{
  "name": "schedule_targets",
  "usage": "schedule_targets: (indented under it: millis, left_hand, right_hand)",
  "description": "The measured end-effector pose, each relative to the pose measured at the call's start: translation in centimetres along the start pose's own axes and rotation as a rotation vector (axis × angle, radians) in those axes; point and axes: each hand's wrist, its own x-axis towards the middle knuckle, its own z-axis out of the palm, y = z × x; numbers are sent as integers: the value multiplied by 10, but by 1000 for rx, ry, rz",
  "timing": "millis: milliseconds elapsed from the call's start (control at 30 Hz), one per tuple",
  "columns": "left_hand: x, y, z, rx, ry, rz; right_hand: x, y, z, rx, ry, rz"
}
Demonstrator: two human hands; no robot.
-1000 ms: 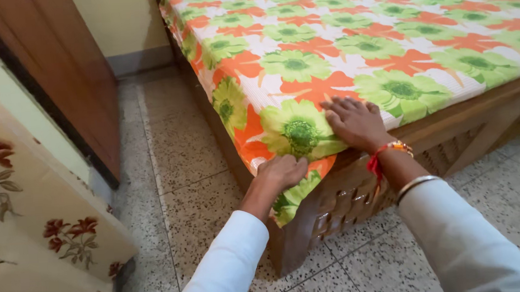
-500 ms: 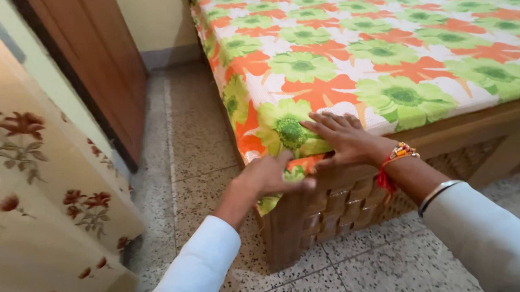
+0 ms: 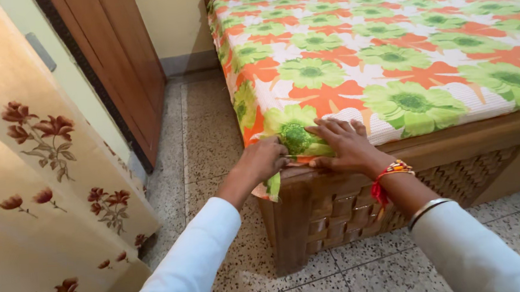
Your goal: The person fits a patterned sheet over the corners and edges of a mattress, smoothing it down and tucking it into the bed frame by hand.
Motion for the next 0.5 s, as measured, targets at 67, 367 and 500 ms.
schedule_targets:
  millis: [67,367,500]
  left_hand:
    - [6,-2,4,17,24,0]
    - [-11,-52,17,333,207,490]
    - [-5,-32,9,333,-59,441]
  right_hand:
    - [4,-2,-1,2,-32,57]
    - [19,-42,-37,-75,-132,189]
    - [27,-54,-45,-157,-136,157]
